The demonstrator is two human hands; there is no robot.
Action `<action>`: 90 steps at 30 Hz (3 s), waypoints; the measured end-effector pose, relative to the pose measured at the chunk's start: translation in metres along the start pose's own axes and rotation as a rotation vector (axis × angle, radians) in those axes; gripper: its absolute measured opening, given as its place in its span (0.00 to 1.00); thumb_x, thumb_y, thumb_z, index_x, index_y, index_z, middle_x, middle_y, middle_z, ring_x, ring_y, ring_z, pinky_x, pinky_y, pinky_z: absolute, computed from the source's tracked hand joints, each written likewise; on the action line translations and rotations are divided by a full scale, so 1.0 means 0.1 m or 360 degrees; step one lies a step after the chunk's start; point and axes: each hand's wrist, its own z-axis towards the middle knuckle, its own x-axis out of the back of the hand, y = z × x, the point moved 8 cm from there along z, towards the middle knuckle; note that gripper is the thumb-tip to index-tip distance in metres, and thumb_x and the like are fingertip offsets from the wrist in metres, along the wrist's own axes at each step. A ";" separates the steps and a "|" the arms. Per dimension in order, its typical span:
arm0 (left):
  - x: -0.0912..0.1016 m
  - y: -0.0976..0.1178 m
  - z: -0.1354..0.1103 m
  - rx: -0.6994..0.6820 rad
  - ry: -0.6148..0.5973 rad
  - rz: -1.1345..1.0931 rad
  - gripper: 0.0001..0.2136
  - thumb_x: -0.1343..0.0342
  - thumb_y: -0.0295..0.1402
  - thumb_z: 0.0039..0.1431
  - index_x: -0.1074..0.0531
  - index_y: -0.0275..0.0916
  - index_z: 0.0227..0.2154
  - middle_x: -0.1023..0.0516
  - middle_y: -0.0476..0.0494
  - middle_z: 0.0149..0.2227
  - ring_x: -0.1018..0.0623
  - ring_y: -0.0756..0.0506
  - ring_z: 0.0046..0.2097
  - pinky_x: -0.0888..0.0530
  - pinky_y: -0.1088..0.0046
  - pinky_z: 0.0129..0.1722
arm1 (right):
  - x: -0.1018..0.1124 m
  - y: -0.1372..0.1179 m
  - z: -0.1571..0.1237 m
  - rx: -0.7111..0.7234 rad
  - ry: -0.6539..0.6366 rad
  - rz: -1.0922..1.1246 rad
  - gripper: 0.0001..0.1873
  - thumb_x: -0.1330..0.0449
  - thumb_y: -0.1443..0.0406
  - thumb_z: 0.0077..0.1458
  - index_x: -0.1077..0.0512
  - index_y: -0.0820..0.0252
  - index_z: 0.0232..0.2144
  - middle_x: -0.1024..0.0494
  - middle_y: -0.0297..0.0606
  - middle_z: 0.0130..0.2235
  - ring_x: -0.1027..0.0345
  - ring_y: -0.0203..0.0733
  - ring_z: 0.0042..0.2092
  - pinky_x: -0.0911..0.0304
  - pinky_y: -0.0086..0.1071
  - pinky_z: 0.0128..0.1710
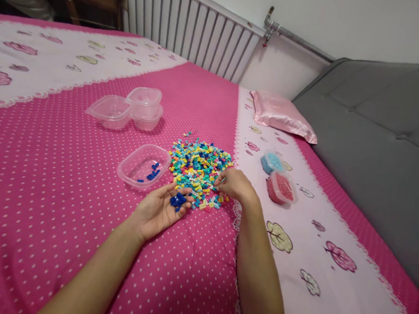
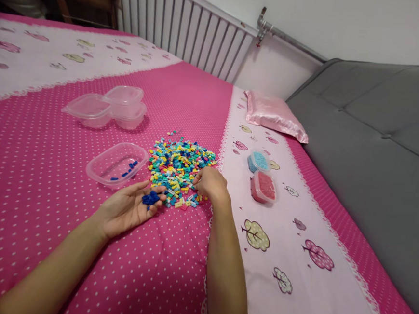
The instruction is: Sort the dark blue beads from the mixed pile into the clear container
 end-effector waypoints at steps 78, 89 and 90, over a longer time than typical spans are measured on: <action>-0.02 0.01 -0.03 -0.0037 0.0070 0.0001 0.13 0.58 0.31 0.61 0.32 0.27 0.36 0.24 0.33 0.30 0.22 0.46 0.31 0.24 0.74 0.31 | -0.18 -0.31 0.03 0.0086 0.0123 -0.0306 0.06 0.37 0.68 0.38 0.23 0.53 0.23 0.21 0.35 0.31 0.28 0.41 0.35 0.37 0.27 0.32; -0.02 0.01 -0.03 -0.0034 0.0054 -0.0010 0.12 0.58 0.31 0.61 0.32 0.27 0.35 0.24 0.33 0.31 0.22 0.46 0.32 0.24 0.74 0.33 | 0.13 -0.22 -0.12 0.0104 0.0337 -0.0055 0.06 0.37 0.65 0.43 0.23 0.54 0.28 0.21 0.34 0.31 0.29 0.39 0.34 0.39 0.27 0.31; -0.02 0.01 -0.03 -0.0033 0.0055 -0.0010 0.12 0.58 0.31 0.61 0.32 0.27 0.35 0.24 0.33 0.31 0.22 0.46 0.32 0.24 0.74 0.33 | 0.18 -0.23 -0.15 0.0142 0.0386 0.0004 0.06 0.37 0.65 0.44 0.23 0.55 0.29 0.21 0.34 0.31 0.29 0.38 0.34 0.39 0.27 0.32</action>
